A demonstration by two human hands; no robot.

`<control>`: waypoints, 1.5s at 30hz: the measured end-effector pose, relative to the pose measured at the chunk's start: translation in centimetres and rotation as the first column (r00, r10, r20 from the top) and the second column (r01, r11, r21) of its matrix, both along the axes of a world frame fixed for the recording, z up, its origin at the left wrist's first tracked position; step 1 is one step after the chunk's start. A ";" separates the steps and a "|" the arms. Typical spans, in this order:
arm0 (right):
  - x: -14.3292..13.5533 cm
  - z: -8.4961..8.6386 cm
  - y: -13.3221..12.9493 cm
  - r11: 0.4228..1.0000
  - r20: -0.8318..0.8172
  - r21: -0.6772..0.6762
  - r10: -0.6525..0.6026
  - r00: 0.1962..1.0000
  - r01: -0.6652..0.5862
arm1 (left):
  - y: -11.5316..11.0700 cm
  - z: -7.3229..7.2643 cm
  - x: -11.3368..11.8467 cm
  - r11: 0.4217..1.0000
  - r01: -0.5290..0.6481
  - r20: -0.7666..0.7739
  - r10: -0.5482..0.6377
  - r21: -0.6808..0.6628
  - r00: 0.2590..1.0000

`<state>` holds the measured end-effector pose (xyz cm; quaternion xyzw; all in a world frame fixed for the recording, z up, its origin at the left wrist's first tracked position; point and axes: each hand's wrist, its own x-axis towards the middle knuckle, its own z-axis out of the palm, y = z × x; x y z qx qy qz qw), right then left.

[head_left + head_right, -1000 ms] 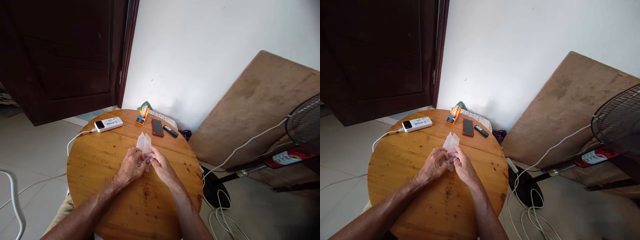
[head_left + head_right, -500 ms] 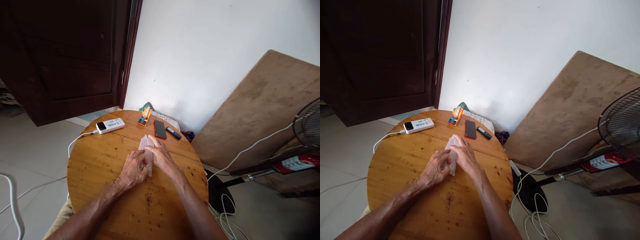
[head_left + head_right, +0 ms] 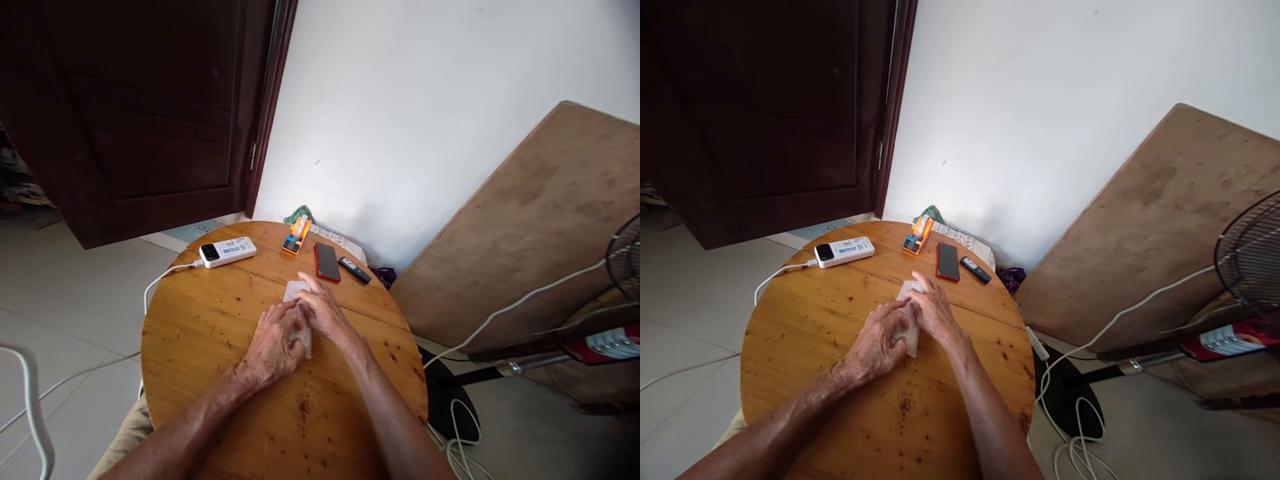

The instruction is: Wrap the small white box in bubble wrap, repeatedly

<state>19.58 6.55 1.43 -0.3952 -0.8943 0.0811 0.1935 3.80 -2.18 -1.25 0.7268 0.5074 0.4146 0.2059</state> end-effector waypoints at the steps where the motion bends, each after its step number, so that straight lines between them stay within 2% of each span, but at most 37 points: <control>1: 0.0 -0.4 0.3 1.000 -0.011 -0.019 0.002 1.000 -0.002 | -0.1 0.2 0.0 1.000 0.011 -0.013 -0.010 0.026 1.000; 4: 0.3 -1.4 0.9 0.999 -0.131 -0.041 -0.038 0.991 0.033 | -0.3 0.7 -0.2 0.991 0.085 -0.046 -0.081 0.101 0.996; 6: 0.7 -1.7 0.9 0.990 -0.271 -0.079 -0.131 0.954 0.113 | -0.3 0.7 -0.2 0.986 0.112 -0.063 -0.105 0.121 0.993; 8: 1.2 -1.9 0.8 0.943 -0.418 -0.232 -0.318 0.851 0.239 | -0.2 0.5 -0.2 0.987 0.105 -0.065 -0.098 0.121 0.993; 10: 1.5 -2.1 0.7 0.849 -0.475 -0.434 -0.500 0.724 0.301 | -0.1 0.2 -0.2 0.988 0.100 -0.057 -0.094 0.116 0.994; 11: 1.6 -2.2 0.6 0.806 -0.476 -0.512 -0.555 0.682 0.299 | -0.1 0.1 -0.2 0.988 0.103 -0.052 -0.097 0.116 0.994; 13: 1.5 -2.4 0.7 0.762 -0.466 -0.594 -0.588 0.661 0.258 | -0.1 0.1 -0.2 0.987 0.112 -0.044 -0.107 0.119 0.993; 19: -0.4 -2.2 1.2 0.725 -0.508 -0.682 -0.562 0.652 0.094 | -0.1 0.2 -0.3 0.986 0.124 -0.030 -0.121 0.116 0.992; 28: -1.2 -1.1 0.1 0.751 -0.618 -0.661 -0.538 0.573 -0.008 | 0.2 -0.4 -0.4 0.982 0.131 -0.020 -0.130 0.133 0.991; 33: -1.1 0.9 -1.4 0.740 -0.607 -0.667 -0.476 0.636 -0.084 | 0.2 -0.5 -0.4 0.986 0.097 -0.062 -0.089 0.139 0.994; 36: -0.9 1.9 -2.5 0.795 -0.564 -0.606 -0.396 0.725 -0.037 | -0.1 -0.3 -0.4 0.990 0.026 -0.122 -0.008 0.141 0.993; 39: -0.7 2.1 -3.9 0.868 -0.494 -0.494 -0.335 0.803 0.058 | -0.4 -0.1 -0.3 0.987 -0.050 -0.161 0.075 0.153 0.984; 42: -0.6 1.4 -5.6 0.913 -0.486 -0.392 -0.311 0.817 0.114 | -0.5 0.2 -0.3 0.983 -0.150 -0.176 0.167 0.102 0.970; 45: -0.5 0.8 -7.1 0.950 -0.517 -0.296 -0.244 0.821 0.096 | -0.4 0.2 -0.4 0.968 -0.247 -0.133 0.251 0.047 0.959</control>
